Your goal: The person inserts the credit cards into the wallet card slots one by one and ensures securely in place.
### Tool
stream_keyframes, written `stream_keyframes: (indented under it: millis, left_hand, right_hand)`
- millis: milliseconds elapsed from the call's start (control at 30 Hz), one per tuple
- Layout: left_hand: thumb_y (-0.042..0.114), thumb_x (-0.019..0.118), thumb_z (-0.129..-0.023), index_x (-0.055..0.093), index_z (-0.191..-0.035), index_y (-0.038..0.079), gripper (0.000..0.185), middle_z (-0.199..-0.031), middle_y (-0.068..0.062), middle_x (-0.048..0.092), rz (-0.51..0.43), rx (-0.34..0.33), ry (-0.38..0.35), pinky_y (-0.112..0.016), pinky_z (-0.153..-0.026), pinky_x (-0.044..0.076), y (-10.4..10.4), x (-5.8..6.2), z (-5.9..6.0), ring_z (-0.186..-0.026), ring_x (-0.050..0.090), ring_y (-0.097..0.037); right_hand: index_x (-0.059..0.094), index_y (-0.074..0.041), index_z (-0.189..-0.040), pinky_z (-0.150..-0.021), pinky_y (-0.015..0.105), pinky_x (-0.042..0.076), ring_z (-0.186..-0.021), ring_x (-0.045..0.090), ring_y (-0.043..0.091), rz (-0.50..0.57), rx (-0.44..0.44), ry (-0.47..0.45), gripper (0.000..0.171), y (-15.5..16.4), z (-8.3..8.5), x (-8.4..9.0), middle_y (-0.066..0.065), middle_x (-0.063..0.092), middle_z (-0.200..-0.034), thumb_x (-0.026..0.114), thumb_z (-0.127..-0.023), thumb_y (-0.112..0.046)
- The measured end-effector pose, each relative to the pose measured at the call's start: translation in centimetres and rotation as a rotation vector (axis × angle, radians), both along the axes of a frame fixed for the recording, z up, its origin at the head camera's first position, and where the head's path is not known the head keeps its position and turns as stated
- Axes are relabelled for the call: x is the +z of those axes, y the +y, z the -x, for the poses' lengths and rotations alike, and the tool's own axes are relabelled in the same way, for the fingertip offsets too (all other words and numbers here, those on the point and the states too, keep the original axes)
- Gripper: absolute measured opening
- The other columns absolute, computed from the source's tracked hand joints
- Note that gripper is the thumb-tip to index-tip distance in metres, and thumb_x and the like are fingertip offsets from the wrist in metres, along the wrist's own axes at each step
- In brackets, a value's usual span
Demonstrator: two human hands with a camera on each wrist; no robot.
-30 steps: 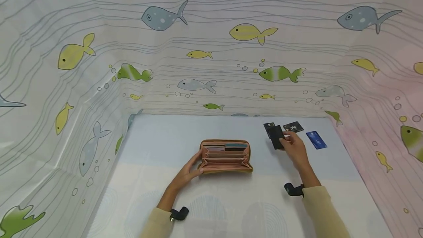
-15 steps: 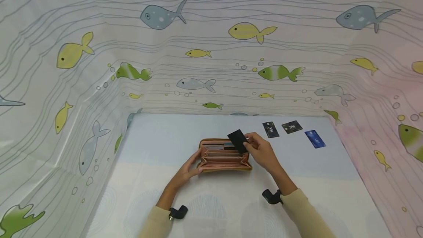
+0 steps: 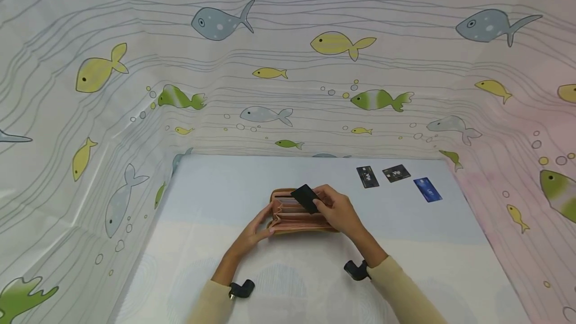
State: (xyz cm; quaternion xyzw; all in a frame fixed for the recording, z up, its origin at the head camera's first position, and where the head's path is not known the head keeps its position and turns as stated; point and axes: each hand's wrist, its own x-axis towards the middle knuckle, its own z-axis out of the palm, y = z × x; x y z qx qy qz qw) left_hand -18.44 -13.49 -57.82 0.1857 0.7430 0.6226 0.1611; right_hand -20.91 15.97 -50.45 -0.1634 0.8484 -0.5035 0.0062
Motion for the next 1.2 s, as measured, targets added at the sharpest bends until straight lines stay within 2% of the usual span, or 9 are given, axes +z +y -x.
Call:
stream_keyframes:
  millis: [333, 467, 600, 733, 800, 833, 967, 1067, 1200]
  left_hand:
    - [0.016, 0.06, -0.099, 0.016, -0.16, 0.005, 0.076, -0.168, -0.013, 0.015, 0.003, 0.0, 0.0, -0.06, -0.122, 0.01, -0.1, 0.4, -0.1, -0.155, 0.01, -0.033]
    - [0.016, 0.06, -0.099, 0.016, -0.16, 0.005, 0.076, -0.167, -0.014, 0.015, 0.013, -0.003, -0.006, -0.059, -0.122, 0.01, -0.2, 0.3, 0.0, -0.155, 0.01, -0.033]
    - [0.016, 0.06, -0.099, 0.014, -0.161, 0.01, 0.078, -0.168, -0.01, 0.013, 0.033, 0.001, -0.011, -0.056, -0.123, 0.009, -0.1, -1.7, 0.4, -0.156, 0.007, -0.028]
    - [0.016, 0.06, -0.099, 0.015, -0.162, 0.017, 0.077, -0.169, -0.005, 0.012, 0.03, 0.027, -0.006, -0.055, -0.123, 0.008, -0.1, -3.5, 0.7, -0.156, 0.006, -0.024]
    - [0.016, 0.061, -0.099, 0.017, -0.162, 0.02, 0.077, -0.168, -0.004, 0.013, 0.017, 0.038, 0.001, -0.056, -0.123, 0.009, -0.1, -3.8, 0.7, -0.156, 0.007, -0.024]
    - [0.017, 0.062, -0.099, 0.018, -0.161, 0.022, 0.076, -0.168, -0.003, 0.014, 0.011, 0.041, 0.003, -0.056, -0.123, 0.009, -0.1, -3.9, 0.7, -0.156, 0.008, -0.024]
    - [0.021, 0.063, -0.098, 0.021, -0.161, 0.027, 0.076, -0.168, 0.0, 0.017, 0.001, 0.052, 0.016, -0.055, -0.124, 0.011, -0.1, -4.1, 0.6, -0.156, 0.01, -0.022]
    - [0.022, 0.063, -0.098, 0.02, -0.161, 0.027, 0.076, -0.168, 0.0, 0.017, 0.014, 0.047, 0.017, -0.055, -0.123, 0.011, -0.1, -4.1, 0.7, -0.156, 0.01, -0.022]
    - [0.019, 0.061, -0.099, 0.018, -0.161, 0.023, 0.076, -0.168, -0.002, 0.015, 0.034, 0.034, 0.011, -0.054, -0.123, 0.01, -0.1, -3.9, 0.8, -0.156, 0.009, -0.023]
  right_hand:
    - [0.065, -0.009, -0.118, -0.076, 0.03, 0.06, -0.092, 0.075, 0.026, -0.003, 0.05, 0.046, 0.024, -2.2, -0.1, -0.6, 0.013, 0.072, -0.103, 0.067, -0.095, -0.005]
    - [0.066, -0.011, -0.116, -0.076, 0.032, 0.061, -0.093, 0.075, 0.026, -0.053, 0.054, 0.072, 0.022, -2.8, -0.4, -1.0, 0.013, 0.074, -0.106, 0.069, -0.094, -0.008]
    - [0.067, -0.015, -0.114, -0.076, 0.033, 0.06, -0.093, 0.075, 0.024, -0.112, 0.055, 0.051, 0.02, -3.3, -0.7, -1.3, 0.01, 0.075, -0.107, 0.07, -0.094, -0.012]
    - [0.068, -0.016, -0.113, -0.082, 0.043, 0.06, -0.093, 0.076, 0.022, -0.129, 0.063, 0.045, 0.02, -3.6, -0.8, -1.5, 0.011, 0.075, -0.108, 0.07, -0.093, -0.011]
    - [0.069, -0.016, -0.111, -0.096, 0.053, 0.052, -0.092, 0.076, 0.023, -0.133, 0.06, 0.054, 0.02, -3.6, -0.8, -1.6, 0.013, 0.075, -0.107, 0.071, -0.092, -0.009]
    - [0.069, -0.016, -0.11, -0.098, 0.057, 0.049, -0.091, 0.076, 0.024, -0.135, 0.057, 0.056, 0.02, -3.7, -0.8, -1.7, 0.013, 0.076, -0.107, 0.072, -0.092, -0.009]
    - [0.069, -0.015, -0.11, -0.096, 0.051, 0.052, -0.091, 0.076, 0.024, -0.149, 0.065, 0.058, 0.019, -3.7, -0.8, -1.9, 0.013, 0.076, -0.105, 0.072, -0.092, -0.009]
    - [0.068, -0.015, -0.109, -0.076, 0.037, 0.061, -0.09, 0.076, 0.022, -0.163, 0.082, 0.06, 0.018, -3.6, -0.8, -2.1, 0.011, 0.077, -0.104, 0.071, -0.092, -0.01]
    - [0.067, -0.018, -0.107, -0.079, 0.038, 0.059, -0.087, 0.076, 0.02, -0.173, 0.098, 0.096, 0.017, -3.6, -0.7, -2.5, 0.009, 0.077, -0.101, 0.072, -0.092, -0.011]
